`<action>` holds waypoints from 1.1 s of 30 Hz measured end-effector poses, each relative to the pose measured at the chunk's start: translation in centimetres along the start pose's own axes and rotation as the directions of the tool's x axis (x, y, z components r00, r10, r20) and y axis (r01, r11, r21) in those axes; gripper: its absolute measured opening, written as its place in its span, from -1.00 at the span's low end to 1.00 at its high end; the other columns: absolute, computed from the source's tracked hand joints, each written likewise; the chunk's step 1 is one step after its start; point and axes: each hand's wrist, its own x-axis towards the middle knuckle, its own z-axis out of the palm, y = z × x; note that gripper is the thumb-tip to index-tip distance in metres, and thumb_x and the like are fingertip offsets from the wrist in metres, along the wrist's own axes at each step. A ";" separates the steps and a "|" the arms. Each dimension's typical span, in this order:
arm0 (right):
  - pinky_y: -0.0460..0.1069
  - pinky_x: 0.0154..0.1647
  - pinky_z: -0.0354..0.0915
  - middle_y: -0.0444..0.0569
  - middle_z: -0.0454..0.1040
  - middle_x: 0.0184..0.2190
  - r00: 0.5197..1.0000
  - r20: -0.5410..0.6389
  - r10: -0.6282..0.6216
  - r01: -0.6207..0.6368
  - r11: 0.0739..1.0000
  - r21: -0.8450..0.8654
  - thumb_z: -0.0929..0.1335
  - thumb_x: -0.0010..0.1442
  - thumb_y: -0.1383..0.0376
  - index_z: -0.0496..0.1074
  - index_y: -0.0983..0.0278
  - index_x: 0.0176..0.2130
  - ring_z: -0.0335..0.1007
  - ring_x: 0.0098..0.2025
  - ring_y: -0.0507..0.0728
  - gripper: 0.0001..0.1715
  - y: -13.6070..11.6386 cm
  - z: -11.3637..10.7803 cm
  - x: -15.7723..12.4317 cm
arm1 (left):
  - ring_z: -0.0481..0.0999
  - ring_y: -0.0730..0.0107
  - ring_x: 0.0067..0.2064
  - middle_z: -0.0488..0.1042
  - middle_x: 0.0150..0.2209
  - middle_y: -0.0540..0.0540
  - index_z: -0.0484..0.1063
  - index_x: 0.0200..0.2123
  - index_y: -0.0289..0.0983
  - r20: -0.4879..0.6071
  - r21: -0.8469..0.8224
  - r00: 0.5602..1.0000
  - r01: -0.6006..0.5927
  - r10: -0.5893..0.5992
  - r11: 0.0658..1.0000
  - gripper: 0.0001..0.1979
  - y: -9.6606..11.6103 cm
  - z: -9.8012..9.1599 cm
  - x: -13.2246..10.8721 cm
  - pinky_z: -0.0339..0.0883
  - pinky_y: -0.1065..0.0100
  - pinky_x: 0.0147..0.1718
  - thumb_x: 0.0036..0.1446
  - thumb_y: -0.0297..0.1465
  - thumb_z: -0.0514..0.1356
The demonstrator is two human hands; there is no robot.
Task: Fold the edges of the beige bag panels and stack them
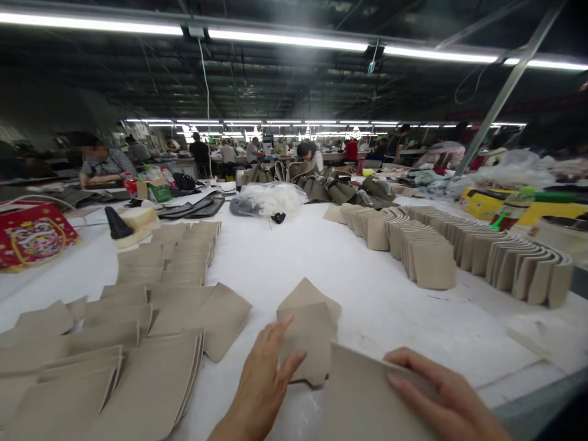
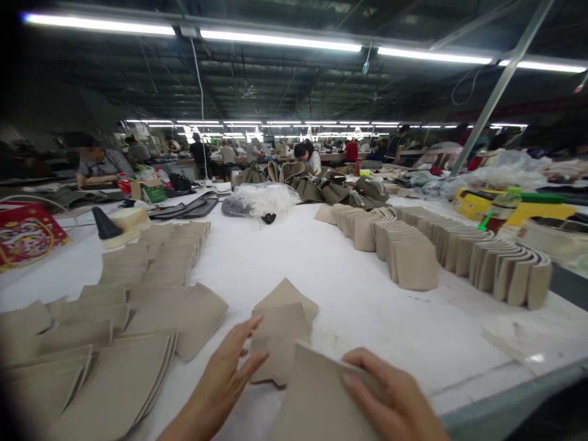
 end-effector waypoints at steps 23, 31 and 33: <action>-0.10 -0.50 0.10 -0.18 0.24 -0.55 0.904 0.337 -0.262 0.265 0.964 0.041 0.29 0.26 0.09 0.34 0.27 -0.41 0.18 -0.47 0.05 -0.67 -5.6 5.7 7.2 | 0.11 0.51 -0.47 0.17 -0.51 0.11 0.24 -0.37 -0.26 0.392 -0.437 0.919 0.214 -0.028 0.874 -0.67 0.7 -6.1 -1.5 -0.04 0.47 -0.53 0.06 -0.13 0.22; -0.09 -0.45 0.16 -0.14 0.32 -0.49 0.867 0.481 -0.130 0.107 0.991 0.075 0.26 0.30 0.02 0.40 0.25 -0.35 0.26 -0.43 0.08 -0.61 -2.8 10.1 0.3 | 0.17 0.53 -0.48 0.29 -0.56 0.07 0.54 -0.44 -0.37 0.589 -0.303 0.789 0.416 -0.174 0.857 -0.83 -0.5 -6.0 -6.8 -0.01 0.46 -0.50 0.00 -0.37 0.21; -0.09 -0.41 0.20 -0.12 0.39 -0.47 0.860 0.480 -0.173 0.191 0.981 0.011 0.24 0.34 0.11 0.41 0.23 -0.34 0.33 -0.41 0.09 -0.67 -2.3 10.5 -0.5 | 0.19 0.54 -0.50 0.31 -0.56 0.07 0.56 -0.43 -0.36 0.615 -0.283 0.764 0.443 -0.193 0.851 -0.83 -1.0 -5.8 -7.2 0.02 0.47 -0.51 -0.01 -0.41 0.18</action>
